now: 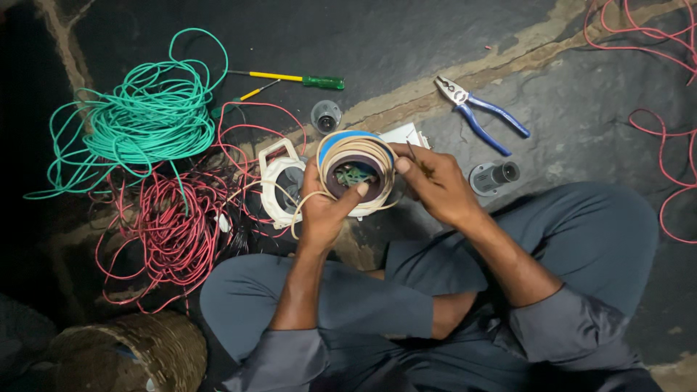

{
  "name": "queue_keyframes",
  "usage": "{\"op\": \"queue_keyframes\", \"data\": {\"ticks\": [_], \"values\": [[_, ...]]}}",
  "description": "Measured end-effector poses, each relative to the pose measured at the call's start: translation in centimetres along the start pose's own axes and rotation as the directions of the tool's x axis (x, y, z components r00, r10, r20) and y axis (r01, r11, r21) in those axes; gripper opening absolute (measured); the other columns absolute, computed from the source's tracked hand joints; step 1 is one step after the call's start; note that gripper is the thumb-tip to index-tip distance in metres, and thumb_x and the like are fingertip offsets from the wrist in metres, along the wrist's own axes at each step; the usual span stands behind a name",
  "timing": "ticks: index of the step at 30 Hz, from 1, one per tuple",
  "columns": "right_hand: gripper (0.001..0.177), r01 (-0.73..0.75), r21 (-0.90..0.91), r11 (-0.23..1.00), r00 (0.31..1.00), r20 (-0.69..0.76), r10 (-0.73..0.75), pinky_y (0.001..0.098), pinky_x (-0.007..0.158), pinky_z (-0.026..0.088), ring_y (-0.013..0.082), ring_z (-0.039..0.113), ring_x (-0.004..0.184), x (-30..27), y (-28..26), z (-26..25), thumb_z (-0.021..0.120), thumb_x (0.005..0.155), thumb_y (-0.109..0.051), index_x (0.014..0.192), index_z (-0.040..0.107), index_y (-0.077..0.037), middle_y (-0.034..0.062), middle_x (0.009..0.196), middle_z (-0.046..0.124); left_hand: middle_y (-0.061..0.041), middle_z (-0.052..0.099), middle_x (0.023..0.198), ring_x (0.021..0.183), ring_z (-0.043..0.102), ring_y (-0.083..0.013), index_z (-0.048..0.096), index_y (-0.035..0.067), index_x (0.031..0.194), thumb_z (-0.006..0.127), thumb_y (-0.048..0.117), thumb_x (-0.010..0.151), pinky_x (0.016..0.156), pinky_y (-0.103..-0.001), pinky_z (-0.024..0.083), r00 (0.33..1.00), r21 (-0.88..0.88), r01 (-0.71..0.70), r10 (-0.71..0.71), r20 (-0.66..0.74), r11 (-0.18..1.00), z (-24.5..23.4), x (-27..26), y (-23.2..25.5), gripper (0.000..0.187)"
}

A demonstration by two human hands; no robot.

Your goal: The person sits on the floor and uses a screwdriver to open a white plastic extension cord reel. They remove the blue faceplate, unscrew the internal wiring connections, and manipulate the wires inside the reel. The person then reassembles the reel by placing the faceplate back on and tightening the screws.

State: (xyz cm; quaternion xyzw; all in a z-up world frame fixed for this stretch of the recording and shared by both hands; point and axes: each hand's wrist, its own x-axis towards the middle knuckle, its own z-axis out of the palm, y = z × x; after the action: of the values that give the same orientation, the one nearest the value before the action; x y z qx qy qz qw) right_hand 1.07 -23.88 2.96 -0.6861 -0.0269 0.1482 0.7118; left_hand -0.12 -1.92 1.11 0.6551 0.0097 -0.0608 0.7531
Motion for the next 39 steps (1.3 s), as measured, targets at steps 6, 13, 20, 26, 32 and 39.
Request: {"op": "queue_keyframes", "data": {"ticks": [6,13,20,26,32,39], "values": [[0.046,0.053,-0.057,0.997,0.999,0.008,-0.052,0.0209,0.067,0.047,0.0005,0.055,0.078,0.3,-1.1,0.4,0.069,0.097,-0.019,0.138,0.062,-0.002,-0.0076,0.089,0.067,-0.012,0.063,0.128,0.120,0.063,-0.0193,0.046,0.000,0.138,0.081,-0.006,0.083,0.108,-0.035,0.052,0.999,0.007,0.007,-0.007,-0.035,1.000,0.5,0.0,0.2,0.066],[0.063,0.046,-0.144,0.988,0.999,-0.001,-0.047,0.0205,0.057,0.042,0.0024,0.048,0.067,0.0,-0.8,0.7,0.080,0.086,-0.011,0.143,0.058,-0.001,-0.0047,0.082,0.062,-0.014,0.065,0.126,0.117,0.067,-0.0202,0.045,0.000,0.136,0.081,-0.005,0.085,0.103,-0.035,0.057,0.991,0.153,-0.055,0.073,-0.113,0.987,1.3,-0.4,0.4,0.062],[0.056,0.136,0.301,0.944,0.980,0.095,-0.172,0.0223,0.084,0.055,0.0030,0.063,0.101,0.1,0.2,0.7,0.075,0.096,-0.012,0.147,0.054,0.000,0.0043,0.128,0.070,-0.011,0.059,0.134,0.125,0.061,-0.0218,0.040,0.002,0.146,0.079,-0.001,0.083,0.109,-0.037,0.053,0.992,-0.240,0.006,-0.035,-0.118,0.971,-0.3,-0.3,-1.0,0.074],[0.042,-0.023,0.414,0.910,0.998,0.063,-0.003,0.0181,0.049,0.038,0.0001,0.046,0.058,0.1,0.6,-1.9,0.061,0.103,-0.021,0.139,0.062,0.000,0.0037,0.116,0.075,-0.017,0.058,0.117,0.098,0.067,-0.0270,0.041,-0.004,0.143,0.070,0.025,0.088,0.081,-0.035,0.058,0.984,-0.933,0.152,0.040,0.174,0.326,-0.2,-1.5,3.2,0.069],[0.034,-0.128,0.243,0.962,0.992,0.043,0.121,0.0189,0.049,0.039,0.0014,0.047,0.060,0.8,2.2,-0.9,0.061,0.102,-0.018,0.131,0.068,-0.002,0.0039,0.103,0.075,-0.019,0.055,0.106,0.078,0.067,-0.0285,0.048,-0.009,0.134,0.049,0.017,0.115,0.058,-0.032,0.056,0.949,-0.917,0.296,0.193,0.251,-0.266,1.5,-2.3,8.0,0.033],[0.028,-0.154,0.182,0.971,0.988,0.037,0.150,0.0192,0.050,0.038,0.0023,0.046,0.059,1.4,2.9,0.0,0.059,0.103,-0.016,0.126,0.071,-0.003,0.0060,0.100,0.075,-0.018,0.055,0.102,0.078,0.068,-0.0291,0.048,-0.010,0.134,0.048,0.016,0.115,0.059,-0.033,0.057,0.926,-0.786,0.333,0.337,0.169,-0.521,3.3,-4.2,11.0,0.032]]}}
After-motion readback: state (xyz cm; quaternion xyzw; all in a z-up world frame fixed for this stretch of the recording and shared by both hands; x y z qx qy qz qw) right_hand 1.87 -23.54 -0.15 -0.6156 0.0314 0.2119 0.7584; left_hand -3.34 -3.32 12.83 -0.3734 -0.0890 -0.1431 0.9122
